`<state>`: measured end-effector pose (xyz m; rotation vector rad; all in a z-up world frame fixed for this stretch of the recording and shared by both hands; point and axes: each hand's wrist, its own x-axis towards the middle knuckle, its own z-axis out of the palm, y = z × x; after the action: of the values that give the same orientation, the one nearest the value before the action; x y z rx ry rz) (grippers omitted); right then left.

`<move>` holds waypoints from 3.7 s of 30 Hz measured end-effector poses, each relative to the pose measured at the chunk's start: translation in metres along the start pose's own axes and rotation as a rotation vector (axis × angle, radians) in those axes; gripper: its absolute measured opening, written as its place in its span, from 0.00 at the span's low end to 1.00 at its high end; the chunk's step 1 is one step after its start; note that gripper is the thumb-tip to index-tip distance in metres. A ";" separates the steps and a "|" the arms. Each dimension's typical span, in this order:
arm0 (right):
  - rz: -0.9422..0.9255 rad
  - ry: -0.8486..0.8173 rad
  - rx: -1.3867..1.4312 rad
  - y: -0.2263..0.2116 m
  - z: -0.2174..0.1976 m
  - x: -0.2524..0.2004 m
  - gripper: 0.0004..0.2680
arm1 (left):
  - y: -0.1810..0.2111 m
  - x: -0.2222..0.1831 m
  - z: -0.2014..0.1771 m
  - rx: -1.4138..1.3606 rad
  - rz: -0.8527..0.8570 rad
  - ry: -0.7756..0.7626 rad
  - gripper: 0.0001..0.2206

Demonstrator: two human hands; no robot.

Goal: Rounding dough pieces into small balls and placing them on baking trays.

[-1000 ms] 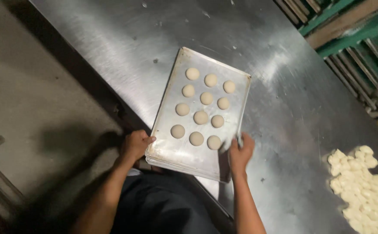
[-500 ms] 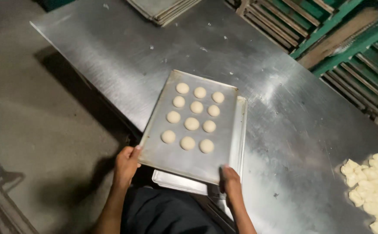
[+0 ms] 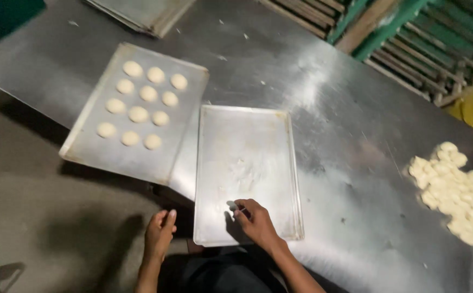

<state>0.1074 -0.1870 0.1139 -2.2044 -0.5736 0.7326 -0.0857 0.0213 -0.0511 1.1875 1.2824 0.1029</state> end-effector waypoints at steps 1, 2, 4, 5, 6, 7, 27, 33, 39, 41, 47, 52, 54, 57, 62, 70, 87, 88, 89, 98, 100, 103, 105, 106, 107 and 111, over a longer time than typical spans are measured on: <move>-0.072 0.021 -0.005 0.012 -0.003 -0.011 0.11 | -0.001 -0.005 0.003 0.057 0.122 0.017 0.25; -0.144 0.041 -0.012 0.024 -0.009 -0.023 0.09 | -0.002 -0.011 0.007 0.113 0.246 0.031 0.25; -0.121 0.037 -0.037 0.031 -0.025 -0.043 0.09 | -0.006 0.001 0.014 0.187 0.391 0.095 0.24; -0.095 0.026 -0.059 0.035 -0.034 -0.058 0.09 | -0.005 0.008 0.020 0.255 0.536 0.162 0.23; -0.069 0.068 -0.046 0.047 -0.039 -0.064 0.09 | 0.007 -0.003 0.020 0.275 0.557 0.120 0.23; -0.134 0.128 -0.057 0.064 -0.045 -0.073 0.10 | 0.019 -0.010 0.027 0.344 0.666 0.175 0.20; 0.405 0.733 0.129 0.382 -0.340 -0.306 0.13 | 0.094 -0.292 0.705 0.562 1.175 -0.713 0.13; 0.275 0.962 -0.236 0.498 -0.375 -0.354 0.04 | 0.120 -0.301 0.850 0.641 1.338 -0.524 0.16; 0.369 0.916 0.400 0.507 -0.409 -0.285 0.11 | 0.124 -0.324 0.943 0.858 1.640 -0.647 0.14; 0.222 0.792 0.014 0.476 -0.438 -0.249 0.11 | 0.120 -0.319 0.962 0.876 1.589 -0.604 0.13; 0.312 0.867 -0.170 0.460 -0.503 -0.146 0.19 | 0.133 -0.344 0.819 0.258 1.412 -0.615 0.13; 0.221 0.979 -0.324 0.468 -0.518 -0.119 0.16 | 0.052 -0.333 0.621 0.521 0.980 -0.443 0.12; 0.206 0.996 -0.229 0.455 -0.496 -0.151 0.14 | 0.017 -0.334 0.549 0.662 0.841 -0.360 0.12; -0.016 1.011 -0.172 0.439 -0.443 -0.220 0.11 | -0.037 -0.319 0.476 0.805 0.819 -0.276 0.14; 0.035 0.626 -0.265 0.454 -0.358 -0.335 0.11 | -0.067 -0.298 0.446 1.070 1.339 -0.280 0.16; -0.006 0.752 -0.589 0.443 -0.356 -0.230 0.15 | -0.009 -0.315 0.525 1.035 1.390 -0.322 0.14; -0.049 0.830 -0.622 0.457 -0.355 -0.247 0.09 | -0.004 -0.286 0.499 1.013 1.459 -0.376 0.08; -0.056 0.908 -0.582 0.462 -0.362 -0.229 0.07 | 0.001 -0.281 0.518 1.047 1.392 -0.364 0.08; -0.053 0.989 -0.537 0.466 -0.361 -0.216 0.04 | 0.003 -0.277 0.533 1.087 1.328 -0.360 0.08; -0.172 1.050 -0.674 0.417 -0.346 -0.218 0.06 | -0.016 -0.321 0.561 0.919 1.653 -0.124 0.11; -0.234 0.973 -0.549 0.433 -0.351 -0.223 0.06 | -0.029 -0.305 0.545 1.018 1.558 -0.126 0.09; -0.181 0.770 -0.076 0.435 -0.339 -0.270 0.07 | -0.037 -0.326 0.516 0.853 1.065 -0.398 0.13; -0.150 0.647 0.263 0.407 -0.341 -0.287 0.08 | -0.027 -0.347 0.508 0.552 0.695 -0.553 0.20; -0.116 0.590 0.402 0.385 -0.342 -0.294 0.10 | -0.027 -0.359 0.506 0.454 0.680 -0.730 0.23; -0.071 0.531 0.547 0.366 -0.335 -0.306 0.12 | -0.032 -0.370 0.501 0.366 0.652 -0.910 0.27; -0.111 0.583 0.413 0.304 -0.306 -0.340 0.15 | -0.029 -0.436 0.477 0.414 0.565 -1.001 0.31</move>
<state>0.1091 -0.7339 0.1699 -1.8523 -0.2173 0.1101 0.1067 -0.5662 0.1386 1.6228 0.0681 -0.3303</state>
